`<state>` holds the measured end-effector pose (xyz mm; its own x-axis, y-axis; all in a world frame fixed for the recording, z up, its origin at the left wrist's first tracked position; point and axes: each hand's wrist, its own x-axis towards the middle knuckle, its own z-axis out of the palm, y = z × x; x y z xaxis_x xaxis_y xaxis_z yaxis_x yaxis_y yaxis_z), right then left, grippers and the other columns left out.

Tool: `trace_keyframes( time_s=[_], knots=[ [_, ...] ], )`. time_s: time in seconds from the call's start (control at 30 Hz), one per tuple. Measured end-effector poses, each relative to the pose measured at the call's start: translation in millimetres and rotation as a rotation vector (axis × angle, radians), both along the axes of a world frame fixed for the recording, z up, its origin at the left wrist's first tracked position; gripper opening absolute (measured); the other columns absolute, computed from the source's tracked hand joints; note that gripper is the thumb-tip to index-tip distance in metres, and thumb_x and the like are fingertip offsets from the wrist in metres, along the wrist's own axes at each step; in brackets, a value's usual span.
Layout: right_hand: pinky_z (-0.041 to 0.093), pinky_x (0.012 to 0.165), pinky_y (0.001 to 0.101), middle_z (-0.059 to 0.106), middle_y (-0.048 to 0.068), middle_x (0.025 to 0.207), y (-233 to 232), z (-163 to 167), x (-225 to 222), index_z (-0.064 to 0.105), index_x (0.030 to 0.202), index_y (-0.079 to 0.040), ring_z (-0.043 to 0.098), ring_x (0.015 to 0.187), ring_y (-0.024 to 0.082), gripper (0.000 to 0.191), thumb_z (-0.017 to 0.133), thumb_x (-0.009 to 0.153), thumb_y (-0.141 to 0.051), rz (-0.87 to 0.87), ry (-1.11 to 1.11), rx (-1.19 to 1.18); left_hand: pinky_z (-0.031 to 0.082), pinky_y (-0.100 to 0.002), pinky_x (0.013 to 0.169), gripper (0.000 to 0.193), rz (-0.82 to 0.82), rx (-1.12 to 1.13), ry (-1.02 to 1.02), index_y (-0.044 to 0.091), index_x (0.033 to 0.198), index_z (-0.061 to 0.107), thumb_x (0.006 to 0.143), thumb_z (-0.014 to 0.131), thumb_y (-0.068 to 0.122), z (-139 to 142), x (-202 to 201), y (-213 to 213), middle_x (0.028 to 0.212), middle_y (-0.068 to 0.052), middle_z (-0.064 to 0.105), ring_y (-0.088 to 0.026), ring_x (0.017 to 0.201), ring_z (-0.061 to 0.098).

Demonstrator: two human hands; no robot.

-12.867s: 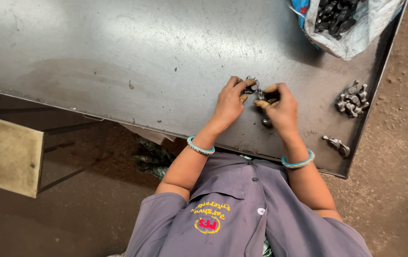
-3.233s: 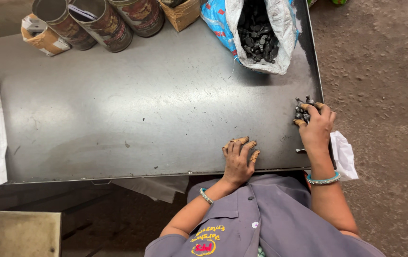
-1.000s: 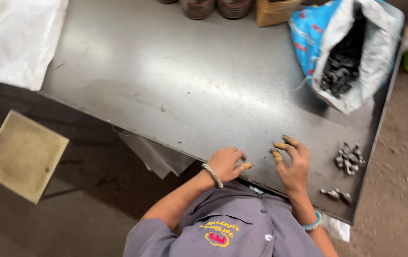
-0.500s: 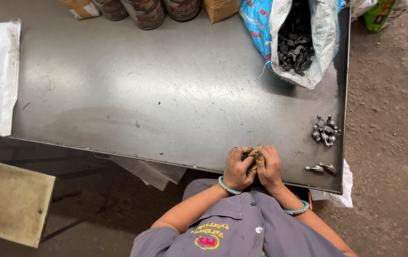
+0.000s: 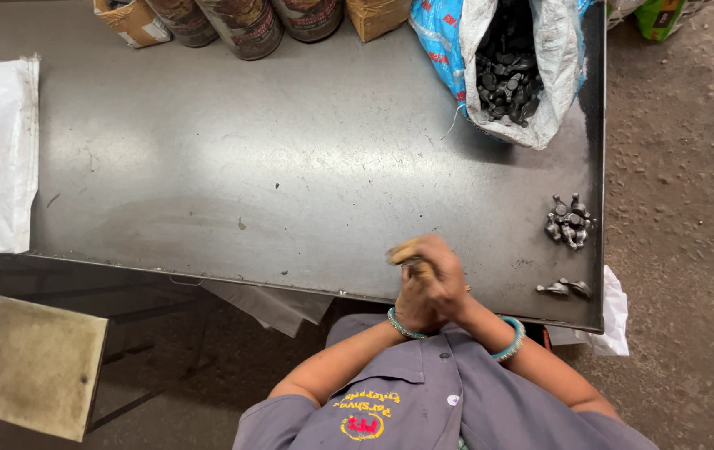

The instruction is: The person sits at a metal table covered with small dark metal castings and sorts them by hand. They pick up individual castings, turn them over in their fingers, and place them into separate piles on the table, occasionally reaching into a fabric sack of castings to bring out more parts.

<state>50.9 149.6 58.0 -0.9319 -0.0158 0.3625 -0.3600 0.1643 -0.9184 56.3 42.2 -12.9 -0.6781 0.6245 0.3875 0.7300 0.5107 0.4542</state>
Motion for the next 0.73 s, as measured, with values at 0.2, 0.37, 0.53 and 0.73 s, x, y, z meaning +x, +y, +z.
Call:
trace_keyframes(
  time_s=[0.2,0.37,0.53,0.73],
  knots=[
    [0.052,0.09,0.0301,0.071,0.009,0.107,-44.3,-44.0,-11.8,0.067,0.118,0.005,0.065,0.098,0.017,0.036,0.056,0.1,-0.024,0.656,-0.542,-0.549,0.035,-0.06,0.11,0.06,0.046,-0.145,0.071,0.016,0.129,0.067,0.087,0.065,0.058,-3.3,-4.1,7.9,0.145,-0.016,0.056,-0.038,0.129,0.051],
    [0.053,0.095,0.0306,0.07,0.009,0.113,-50.3,-69.9,-13.4,0.064,0.12,0.004,0.065,0.107,0.017,0.035,0.064,0.098,-0.023,0.74,-0.559,-0.603,0.03,-0.062,0.117,0.068,0.092,-0.193,0.129,0.016,0.133,0.067,0.086,0.06,0.065,5.4,-7.3,13.2,0.151,-0.018,0.053,-0.039,0.142,0.045],
    [0.053,0.088,0.0297,0.07,0.009,0.107,-44.9,-67.1,-15.6,0.066,0.118,0.004,0.065,0.1,0.016,0.035,0.064,0.098,-0.025,0.602,-0.589,-0.469,0.027,-0.062,0.12,0.072,0.087,-0.232,0.128,0.015,0.139,0.064,0.089,0.059,0.067,24.1,-10.0,12.5,0.152,-0.02,0.05,-0.041,0.142,0.043],
    [0.052,0.096,0.0306,0.069,0.009,0.111,-44.6,-60.9,-15.8,0.066,0.119,0.003,0.063,0.107,0.016,0.033,0.065,0.097,-0.022,0.589,-0.574,-0.478,0.022,-0.061,0.122,0.073,0.091,-0.299,0.08,0.016,0.145,0.059,0.091,0.056,0.065,54.3,-25.8,5.3,0.156,-0.021,0.048,-0.041,0.144,0.042]
  ],
)
